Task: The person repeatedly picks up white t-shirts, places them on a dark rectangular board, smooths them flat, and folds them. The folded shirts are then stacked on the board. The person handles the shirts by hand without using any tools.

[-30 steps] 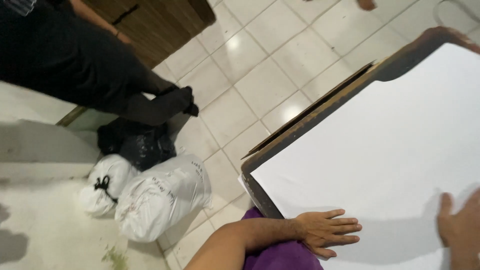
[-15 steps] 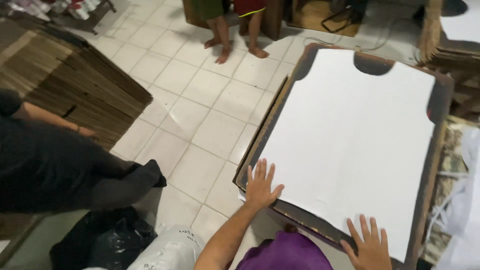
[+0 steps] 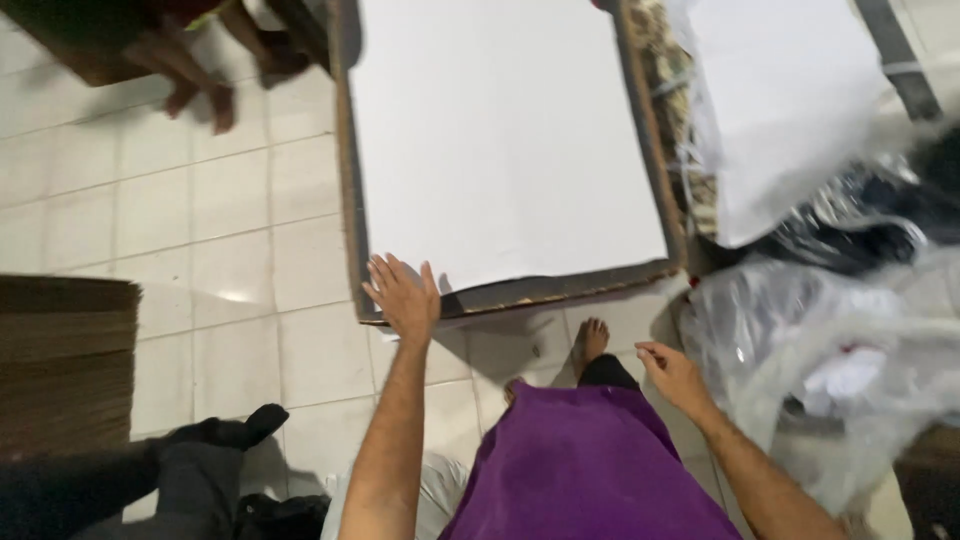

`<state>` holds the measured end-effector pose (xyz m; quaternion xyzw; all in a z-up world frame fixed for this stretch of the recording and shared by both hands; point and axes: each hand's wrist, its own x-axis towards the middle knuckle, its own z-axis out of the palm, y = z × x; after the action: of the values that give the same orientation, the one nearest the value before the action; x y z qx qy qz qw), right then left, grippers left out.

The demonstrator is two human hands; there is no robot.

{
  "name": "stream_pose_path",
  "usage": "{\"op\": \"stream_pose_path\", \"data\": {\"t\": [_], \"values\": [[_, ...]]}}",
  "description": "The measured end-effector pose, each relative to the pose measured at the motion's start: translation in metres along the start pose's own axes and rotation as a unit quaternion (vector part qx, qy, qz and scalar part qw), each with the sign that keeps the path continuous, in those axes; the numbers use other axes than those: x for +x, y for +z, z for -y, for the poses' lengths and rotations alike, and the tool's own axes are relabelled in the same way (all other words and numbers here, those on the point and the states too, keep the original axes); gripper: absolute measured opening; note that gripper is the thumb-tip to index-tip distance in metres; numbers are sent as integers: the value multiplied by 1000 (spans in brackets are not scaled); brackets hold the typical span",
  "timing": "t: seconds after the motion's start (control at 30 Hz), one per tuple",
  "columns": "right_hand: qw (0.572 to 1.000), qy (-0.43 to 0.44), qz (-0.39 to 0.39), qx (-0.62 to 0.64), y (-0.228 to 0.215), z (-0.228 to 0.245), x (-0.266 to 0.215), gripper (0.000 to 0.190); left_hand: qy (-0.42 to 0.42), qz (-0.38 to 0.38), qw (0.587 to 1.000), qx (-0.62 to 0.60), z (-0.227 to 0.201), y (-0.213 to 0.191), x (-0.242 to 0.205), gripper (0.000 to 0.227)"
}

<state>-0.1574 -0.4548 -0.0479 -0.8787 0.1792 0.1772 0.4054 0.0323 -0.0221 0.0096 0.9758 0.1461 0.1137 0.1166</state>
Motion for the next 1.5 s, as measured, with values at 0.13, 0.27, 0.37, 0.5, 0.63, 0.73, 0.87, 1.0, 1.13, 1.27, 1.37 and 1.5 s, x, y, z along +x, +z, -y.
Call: {"op": "stream_pose_path", "data": {"t": [0.13,0.27,0.37,0.5,0.63,0.73,0.87,1.0,1.13,1.27,1.37,1.5], "values": [[994,77,11,75,-13,-66,-17,30,88,79,993,-20,-73,-4,-7,78],[994,86,-36,58,-54,-94,-6,26,201,129,971,19,-147,5,-43,82],[989,36,-132,47,-85,-104,34,17,295,152,943,21,-193,8,-83,82],[949,-134,-280,-47,-144,-96,103,7,369,43,925,-73,-247,11,-116,56],[925,-250,-266,-103,-182,-82,161,11,266,-36,955,-124,-272,46,-94,34],[911,-340,-193,-134,-196,-76,190,8,247,82,965,-42,-296,52,-82,81],[899,-383,-144,-153,-204,-75,203,6,264,90,959,54,-306,60,-89,84],[900,-387,-124,-153,-204,-79,209,8,267,88,958,59,-308,59,-89,85],[922,-351,-106,-120,-204,-76,210,9,261,94,959,59,-308,60,-88,85],[970,-205,-113,71,-210,-84,215,5,270,105,955,65,-310,58,-91,80],[956,-151,-159,194,-239,-82,219,5,270,105,954,78,-321,58,-86,72],[919,-220,-262,198,-295,-45,199,3,227,264,935,-67,-401,14,-60,55]]}}
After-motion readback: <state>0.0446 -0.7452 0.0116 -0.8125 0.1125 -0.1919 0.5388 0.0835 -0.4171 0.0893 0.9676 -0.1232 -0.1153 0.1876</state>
